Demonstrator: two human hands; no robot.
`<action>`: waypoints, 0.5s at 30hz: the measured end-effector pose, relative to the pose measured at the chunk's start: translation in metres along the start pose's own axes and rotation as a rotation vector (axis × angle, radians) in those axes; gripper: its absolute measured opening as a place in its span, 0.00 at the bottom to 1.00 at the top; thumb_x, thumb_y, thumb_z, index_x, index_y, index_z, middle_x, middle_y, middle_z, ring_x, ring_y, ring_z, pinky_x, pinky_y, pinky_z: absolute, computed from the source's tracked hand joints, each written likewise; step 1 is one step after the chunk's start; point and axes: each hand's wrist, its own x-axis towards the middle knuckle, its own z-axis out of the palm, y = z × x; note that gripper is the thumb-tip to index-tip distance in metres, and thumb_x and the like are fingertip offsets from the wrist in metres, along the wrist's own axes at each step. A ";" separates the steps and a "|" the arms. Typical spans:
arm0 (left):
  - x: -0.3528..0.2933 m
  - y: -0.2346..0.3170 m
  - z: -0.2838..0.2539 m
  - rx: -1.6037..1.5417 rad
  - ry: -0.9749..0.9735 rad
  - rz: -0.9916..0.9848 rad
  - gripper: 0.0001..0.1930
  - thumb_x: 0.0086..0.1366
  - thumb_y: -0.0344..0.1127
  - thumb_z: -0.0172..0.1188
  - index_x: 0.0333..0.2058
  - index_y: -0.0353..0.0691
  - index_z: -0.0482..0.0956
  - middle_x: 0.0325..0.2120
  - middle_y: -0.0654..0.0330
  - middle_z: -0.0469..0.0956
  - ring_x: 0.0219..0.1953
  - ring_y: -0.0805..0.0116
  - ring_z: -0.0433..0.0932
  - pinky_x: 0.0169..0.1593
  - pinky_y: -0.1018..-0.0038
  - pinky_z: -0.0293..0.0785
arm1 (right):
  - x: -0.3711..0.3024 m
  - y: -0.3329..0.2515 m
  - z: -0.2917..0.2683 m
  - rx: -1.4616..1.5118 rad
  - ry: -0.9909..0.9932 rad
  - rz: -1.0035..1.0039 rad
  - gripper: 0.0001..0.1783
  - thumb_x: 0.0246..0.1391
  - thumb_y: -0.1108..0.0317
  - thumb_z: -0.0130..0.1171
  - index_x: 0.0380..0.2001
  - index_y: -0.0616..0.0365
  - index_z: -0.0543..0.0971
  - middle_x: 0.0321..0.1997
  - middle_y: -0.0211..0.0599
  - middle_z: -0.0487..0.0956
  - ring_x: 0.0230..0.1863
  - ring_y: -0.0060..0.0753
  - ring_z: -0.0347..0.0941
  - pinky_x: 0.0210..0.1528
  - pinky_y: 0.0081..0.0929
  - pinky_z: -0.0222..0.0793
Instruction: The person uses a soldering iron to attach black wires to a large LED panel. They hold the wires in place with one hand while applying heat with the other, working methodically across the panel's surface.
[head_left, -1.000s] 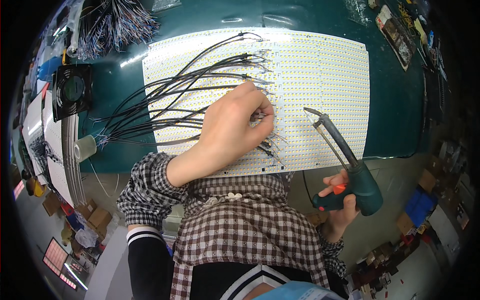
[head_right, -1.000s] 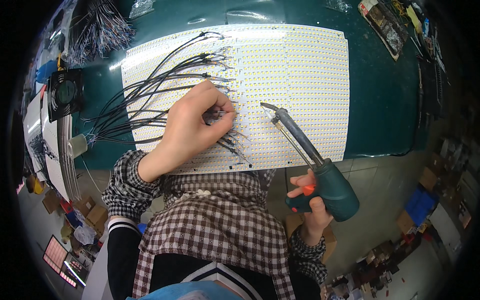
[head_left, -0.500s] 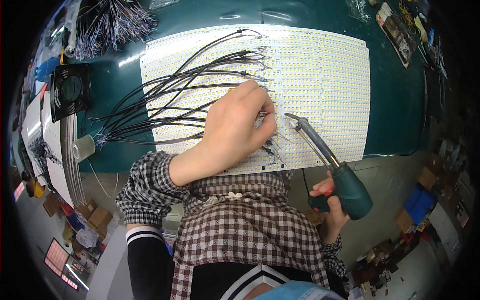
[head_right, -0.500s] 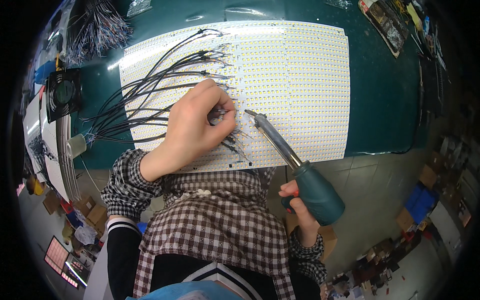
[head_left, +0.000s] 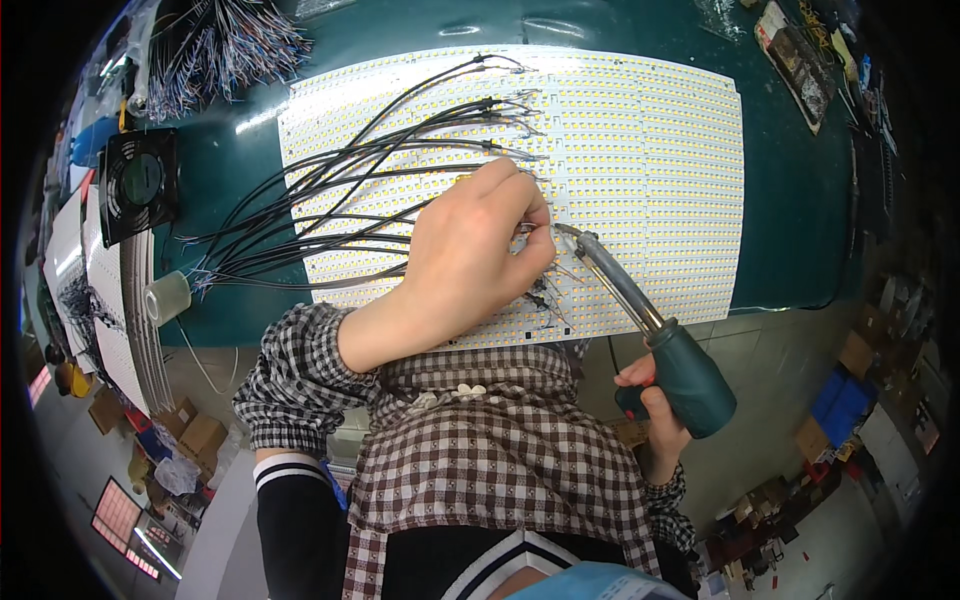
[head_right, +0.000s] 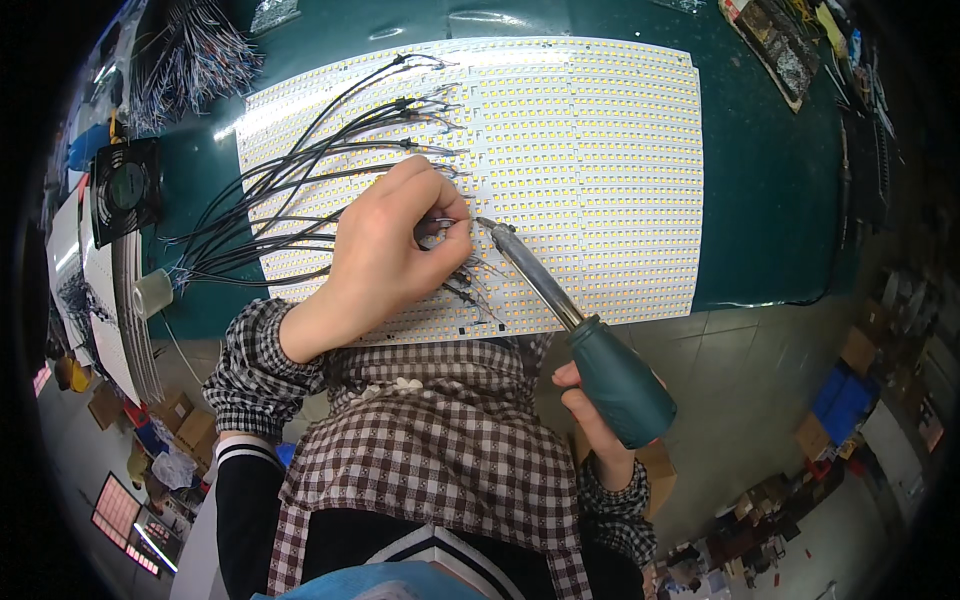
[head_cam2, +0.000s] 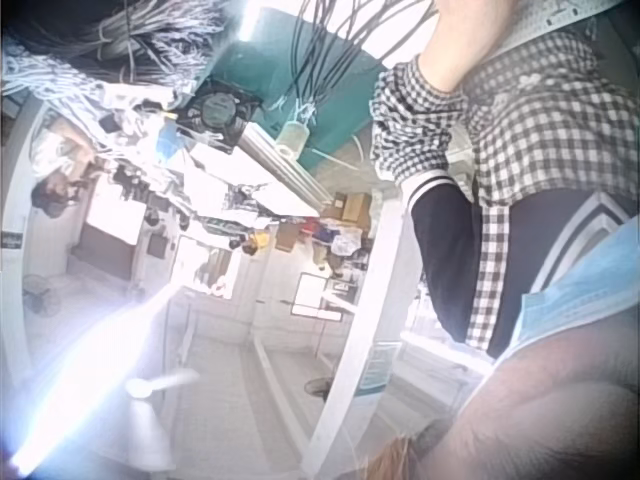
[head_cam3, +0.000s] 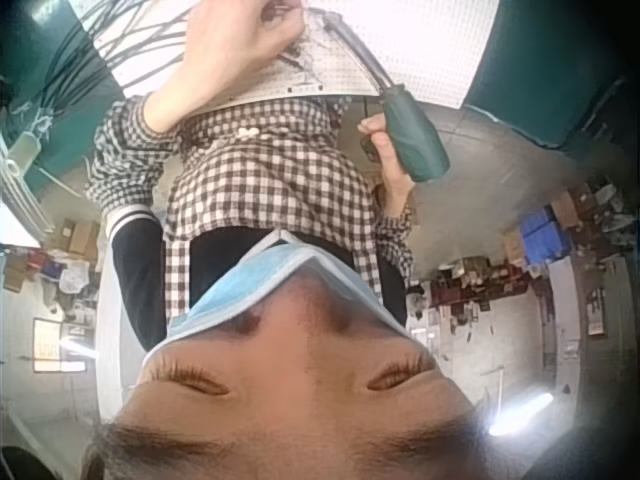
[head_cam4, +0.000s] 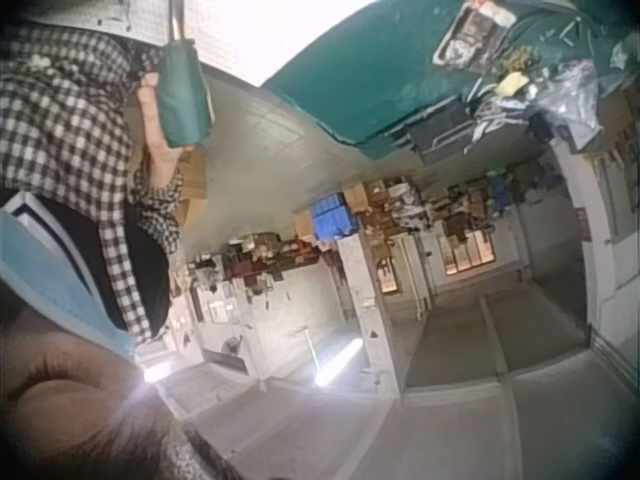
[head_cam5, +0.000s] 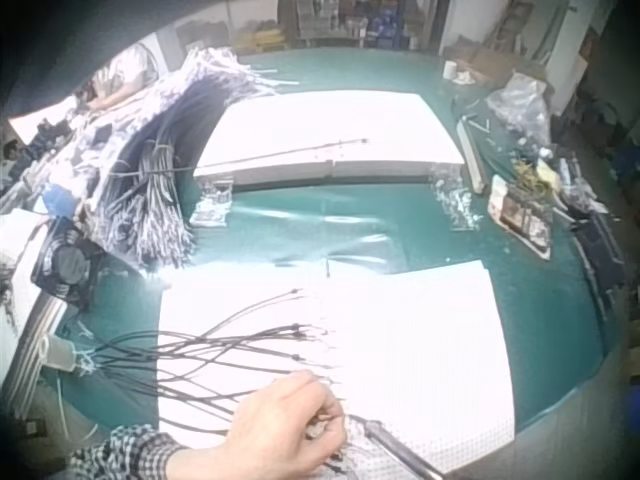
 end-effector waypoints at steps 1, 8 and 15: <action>0.000 0.000 0.000 0.004 -0.001 0.003 0.06 0.48 0.27 0.62 0.24 0.39 0.72 0.24 0.57 0.71 0.26 0.56 0.74 0.28 0.63 0.70 | 0.000 -0.001 0.000 -0.007 -0.001 0.004 0.21 0.56 0.62 0.62 0.40 0.72 0.74 0.33 0.45 0.77 0.35 0.36 0.77 0.41 0.33 0.78; 0.001 0.000 -0.001 0.007 -0.009 0.015 0.06 0.48 0.28 0.62 0.24 0.39 0.72 0.24 0.57 0.71 0.26 0.56 0.74 0.28 0.63 0.70 | -0.003 0.001 -0.001 -0.014 0.020 0.021 0.17 0.55 0.64 0.62 0.36 0.71 0.75 0.34 0.45 0.76 0.36 0.37 0.77 0.41 0.35 0.78; 0.000 0.000 -0.001 0.010 0.005 0.023 0.06 0.49 0.28 0.62 0.24 0.39 0.72 0.24 0.57 0.71 0.26 0.56 0.74 0.28 0.63 0.70 | -0.002 0.000 0.002 -0.001 0.049 0.002 0.21 0.56 0.59 0.61 0.38 0.72 0.74 0.32 0.45 0.77 0.35 0.36 0.77 0.41 0.34 0.77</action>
